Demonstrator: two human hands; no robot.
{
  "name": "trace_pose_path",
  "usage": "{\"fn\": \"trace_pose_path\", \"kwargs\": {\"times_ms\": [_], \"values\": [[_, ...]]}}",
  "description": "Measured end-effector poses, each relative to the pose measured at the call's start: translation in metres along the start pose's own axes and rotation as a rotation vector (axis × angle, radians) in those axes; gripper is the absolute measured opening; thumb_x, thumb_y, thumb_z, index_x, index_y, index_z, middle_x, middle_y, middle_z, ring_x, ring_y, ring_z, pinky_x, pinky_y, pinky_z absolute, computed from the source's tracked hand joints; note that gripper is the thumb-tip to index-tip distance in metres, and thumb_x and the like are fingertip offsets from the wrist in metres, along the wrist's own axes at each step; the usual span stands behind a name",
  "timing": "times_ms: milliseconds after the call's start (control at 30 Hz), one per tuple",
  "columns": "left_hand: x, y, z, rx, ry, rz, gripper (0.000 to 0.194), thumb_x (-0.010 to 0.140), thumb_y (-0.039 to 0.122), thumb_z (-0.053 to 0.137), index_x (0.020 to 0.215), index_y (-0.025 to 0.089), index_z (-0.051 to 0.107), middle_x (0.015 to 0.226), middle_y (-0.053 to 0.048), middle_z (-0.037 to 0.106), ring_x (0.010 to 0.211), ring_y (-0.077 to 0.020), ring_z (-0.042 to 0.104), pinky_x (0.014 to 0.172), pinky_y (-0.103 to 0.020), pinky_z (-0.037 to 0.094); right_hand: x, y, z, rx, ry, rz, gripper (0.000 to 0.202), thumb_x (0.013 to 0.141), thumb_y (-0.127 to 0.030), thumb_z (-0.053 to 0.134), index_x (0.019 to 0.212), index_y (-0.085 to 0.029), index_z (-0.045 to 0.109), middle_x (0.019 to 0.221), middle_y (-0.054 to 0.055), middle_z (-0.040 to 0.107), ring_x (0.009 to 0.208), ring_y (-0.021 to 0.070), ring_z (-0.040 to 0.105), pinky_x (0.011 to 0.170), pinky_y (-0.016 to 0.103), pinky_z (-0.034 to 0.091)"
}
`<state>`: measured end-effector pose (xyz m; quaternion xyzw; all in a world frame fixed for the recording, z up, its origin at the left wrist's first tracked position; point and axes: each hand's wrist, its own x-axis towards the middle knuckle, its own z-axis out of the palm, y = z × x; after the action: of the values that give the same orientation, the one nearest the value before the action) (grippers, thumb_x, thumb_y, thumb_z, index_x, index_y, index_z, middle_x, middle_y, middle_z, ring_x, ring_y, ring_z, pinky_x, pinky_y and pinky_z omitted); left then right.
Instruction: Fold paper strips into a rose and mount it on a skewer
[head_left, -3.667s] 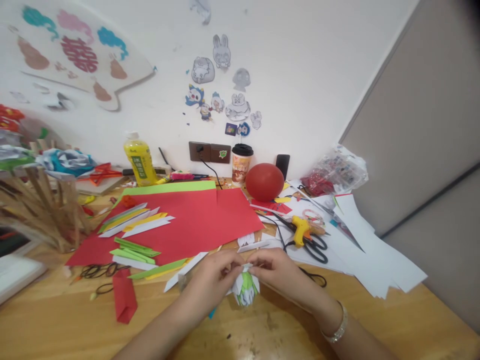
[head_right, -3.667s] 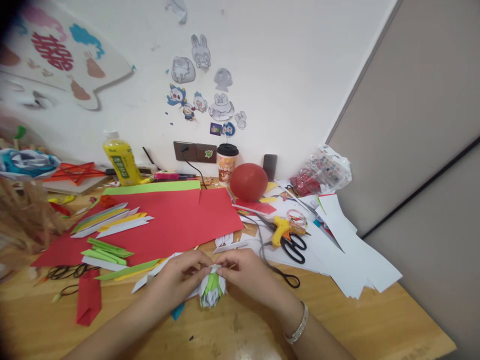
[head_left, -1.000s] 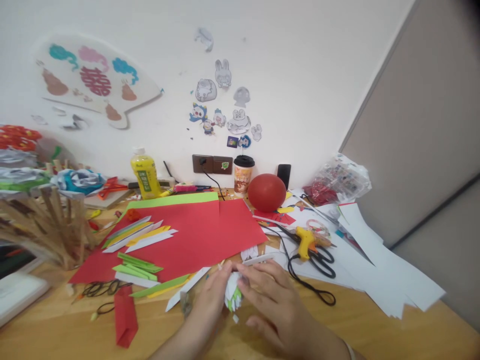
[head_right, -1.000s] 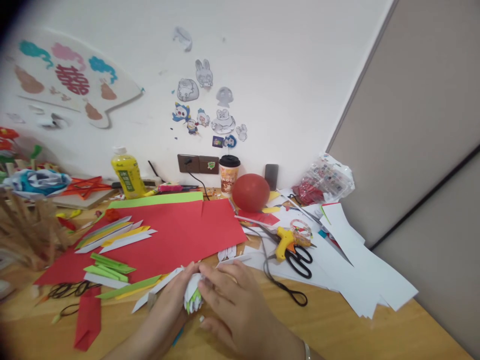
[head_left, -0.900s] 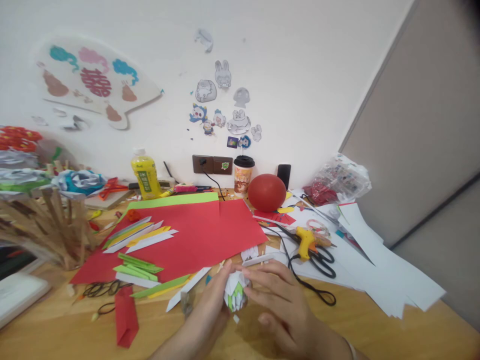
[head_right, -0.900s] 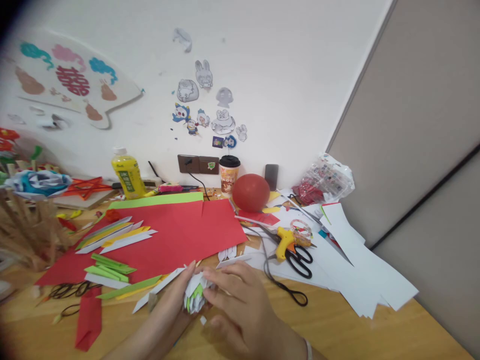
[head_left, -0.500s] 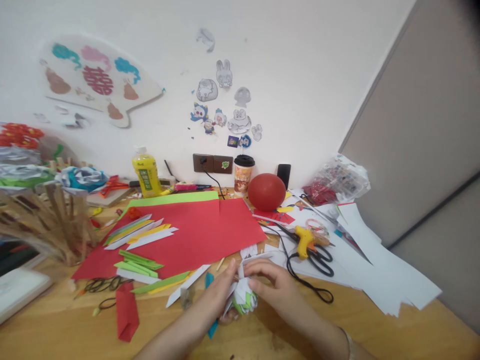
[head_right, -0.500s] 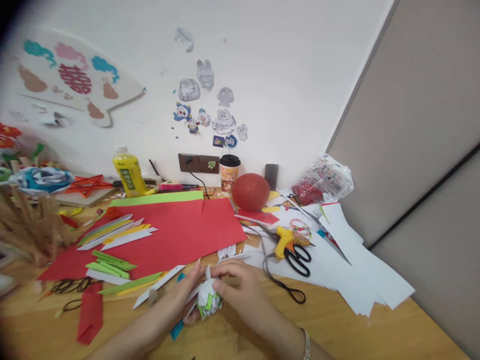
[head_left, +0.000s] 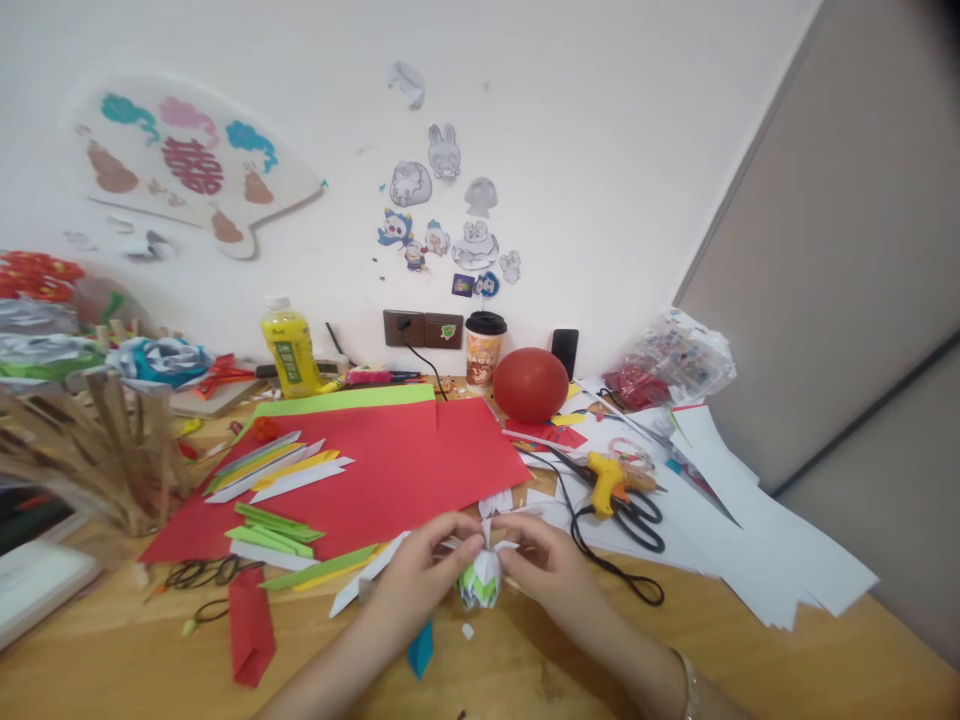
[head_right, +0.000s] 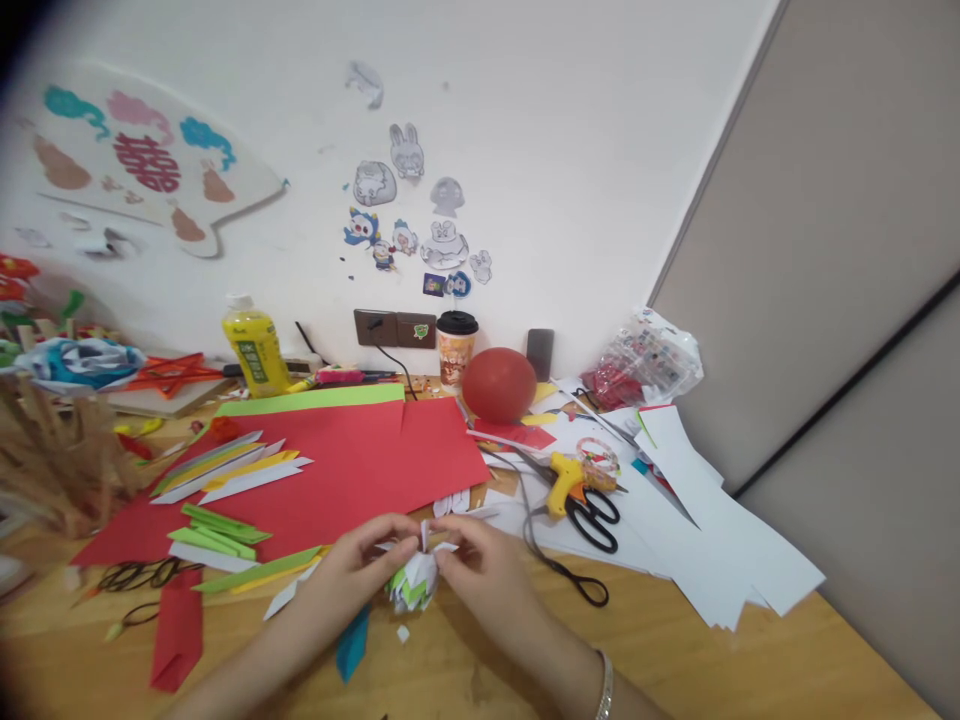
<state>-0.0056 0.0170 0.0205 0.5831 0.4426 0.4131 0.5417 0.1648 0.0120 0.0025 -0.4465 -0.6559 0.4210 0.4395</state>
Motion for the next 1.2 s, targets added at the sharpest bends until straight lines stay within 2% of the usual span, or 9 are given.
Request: {"fn": "trace_pose_path", "kwargs": {"times_ms": [133, 267, 433, 567, 667, 767, 933, 1033, 1200], "values": [[-0.001, -0.003, 0.002, 0.183, 0.067, 0.063, 0.013, 0.070, 0.033, 0.063, 0.068, 0.021, 0.068, 0.069, -0.002, 0.067, 0.071, -0.0202, 0.058, 0.065, -0.025, 0.042, -0.004, -0.005, 0.002, -0.138, -0.053, -0.122, 0.019, 0.082, -0.026, 0.057, 0.097, -0.020, 0.067, 0.095, 0.006, 0.069, 0.086, 0.0179, 0.062, 0.077, 0.030, 0.049], [-0.001, -0.012, 0.006, 0.279, 0.080, 0.089, 0.007, 0.066, 0.021, 0.060, 0.063, 0.021, 0.066, 0.067, -0.001, 0.066, 0.070, -0.0207, 0.058, 0.065, -0.026, 0.042, -0.004, -0.003, 0.004, -0.239, -0.007, -0.179, 0.008, 0.077, -0.026, 0.064, 0.083, -0.021, 0.068, 0.081, 0.002, 0.066, 0.079, 0.0170, 0.060, 0.073, 0.029, 0.047], [0.001, -0.012, 0.006, 0.071, 0.050, -0.013, 0.013, 0.071, 0.025, 0.058, 0.075, 0.018, 0.068, 0.076, -0.004, 0.070, 0.077, -0.0217, 0.062, 0.072, -0.029, 0.046, 0.003, 0.012, 0.001, -0.052, -0.009, 0.021, 0.006, 0.078, -0.021, 0.058, 0.077, -0.018, 0.063, 0.076, 0.001, 0.064, 0.070, 0.0148, 0.060, 0.065, 0.026, 0.047], [0.002, -0.006, 0.004, -0.063, -0.031, -0.071, 0.019, 0.065, 0.023, 0.066, 0.083, 0.018, 0.069, 0.084, -0.006, 0.073, 0.083, -0.0233, 0.065, 0.076, -0.030, 0.048, 0.009, 0.022, -0.002, 0.097, 0.036, 0.101, 0.017, 0.076, -0.034, 0.061, 0.076, -0.017, 0.060, 0.071, 0.001, 0.064, 0.067, 0.0159, 0.061, 0.063, 0.027, 0.048], [0.002, -0.004, 0.003, 0.076, -0.056, 0.031, 0.015, 0.067, 0.025, 0.065, 0.080, 0.020, 0.072, 0.089, -0.007, 0.073, 0.085, -0.0235, 0.065, 0.078, -0.030, 0.048, 0.010, 0.018, -0.003, 0.135, 0.029, 0.085, 0.028, 0.080, -0.043, 0.055, 0.075, -0.016, 0.060, 0.068, 0.002, 0.064, 0.066, 0.0159, 0.061, 0.064, 0.028, 0.049], [0.001, -0.003, 0.003, 0.210, -0.012, 0.123, 0.013, 0.069, 0.026, 0.066, 0.078, 0.024, 0.074, 0.088, -0.006, 0.074, 0.086, -0.0239, 0.064, 0.082, -0.031, 0.047, 0.008, 0.006, -0.005, 0.055, 0.003, 0.019, 0.035, 0.086, -0.045, 0.047, 0.076, -0.016, 0.063, 0.073, 0.004, 0.066, 0.071, 0.0169, 0.062, 0.067, 0.029, 0.050], [0.000, -0.006, 0.001, 0.287, 0.104, 0.215, 0.007, 0.062, 0.026, 0.073, 0.070, 0.025, 0.073, 0.079, -0.005, 0.073, 0.077, -0.0234, 0.064, 0.075, -0.031, 0.047, 0.004, -0.009, -0.008, -0.067, -0.097, -0.046, 0.017, 0.078, -0.022, 0.055, 0.086, -0.016, 0.069, 0.089, 0.007, 0.070, 0.084, 0.0192, 0.064, 0.079, 0.033, 0.050], [0.000, -0.012, -0.001, 0.354, 0.120, 0.309, 0.006, 0.064, 0.028, 0.074, 0.065, 0.023, 0.070, 0.076, -0.006, 0.072, 0.075, -0.0229, 0.063, 0.073, -0.031, 0.046, 0.001, -0.015, -0.007, -0.093, -0.122, -0.030, 0.028, 0.070, -0.007, 0.053, 0.090, -0.018, 0.069, 0.092, 0.006, 0.069, 0.085, 0.0181, 0.064, 0.078, 0.031, 0.051], [0.002, -0.019, -0.004, 0.476, 0.080, 0.464, 0.012, 0.070, 0.032, 0.071, 0.067, 0.022, 0.067, 0.073, -0.006, 0.069, 0.071, -0.0214, 0.061, 0.068, -0.030, 0.045, -0.002, -0.018, -0.002, -0.216, -0.126, -0.119, 0.026, 0.073, -0.006, 0.057, 0.092, -0.020, 0.069, 0.084, 0.002, 0.068, 0.079, 0.0156, 0.062, 0.074, 0.028, 0.050]]}}
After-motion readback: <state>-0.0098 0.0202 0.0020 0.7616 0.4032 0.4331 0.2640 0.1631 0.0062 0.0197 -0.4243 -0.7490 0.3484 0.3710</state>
